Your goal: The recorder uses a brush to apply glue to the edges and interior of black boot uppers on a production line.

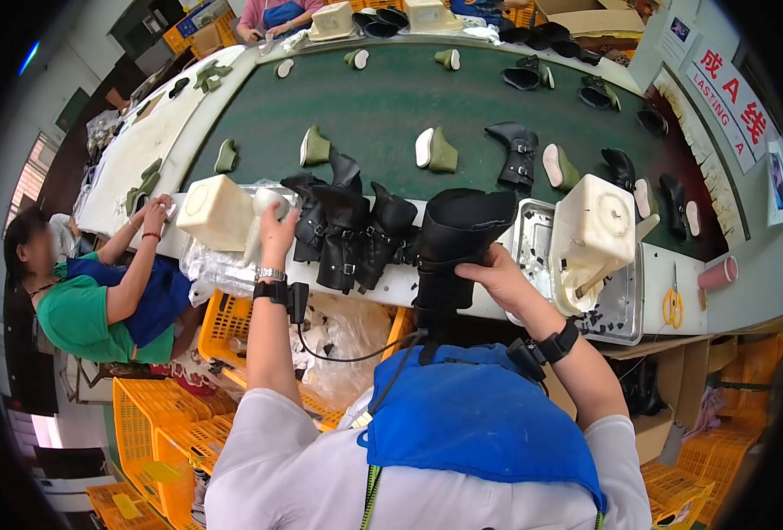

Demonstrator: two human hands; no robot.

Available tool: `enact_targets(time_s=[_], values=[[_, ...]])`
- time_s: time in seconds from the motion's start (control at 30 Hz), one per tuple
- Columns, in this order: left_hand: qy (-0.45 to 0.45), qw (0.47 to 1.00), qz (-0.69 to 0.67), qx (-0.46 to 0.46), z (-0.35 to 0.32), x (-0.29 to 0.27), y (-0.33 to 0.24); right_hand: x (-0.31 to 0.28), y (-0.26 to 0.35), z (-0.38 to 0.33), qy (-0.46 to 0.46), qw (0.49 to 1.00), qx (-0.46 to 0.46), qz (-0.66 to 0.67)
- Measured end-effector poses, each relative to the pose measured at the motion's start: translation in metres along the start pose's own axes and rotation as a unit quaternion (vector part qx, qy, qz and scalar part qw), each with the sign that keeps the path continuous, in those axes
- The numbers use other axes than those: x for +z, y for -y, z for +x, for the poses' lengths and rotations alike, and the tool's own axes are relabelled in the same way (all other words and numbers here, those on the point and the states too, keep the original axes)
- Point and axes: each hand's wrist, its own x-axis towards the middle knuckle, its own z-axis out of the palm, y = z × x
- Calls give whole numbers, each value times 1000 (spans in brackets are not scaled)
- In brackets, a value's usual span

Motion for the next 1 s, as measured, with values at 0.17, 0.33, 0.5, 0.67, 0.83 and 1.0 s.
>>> enact_targets(time_s=[0.17,0.33,0.5,0.67,0.83,1.0], values=[[260,942,-144,-157,-14,5,-16,-2,-2,4,-1,1000,-21,9],[302,868,-276,-283,-24,-11,-8,-3,4,7,-12,999,-29,-1],[288,867,-274,-299,-38,-24,16,-3,6,7,-23,998,-32,41],[169,938,-222,-205,-87,-14,10,-7,9,-2,-54,995,-46,67],[112,899,-326,-269,-129,-29,-19,-22,21,-22,-88,992,-66,68],[163,943,-287,-37,-108,-73,-131,-24,29,-32,-107,989,-99,16]])
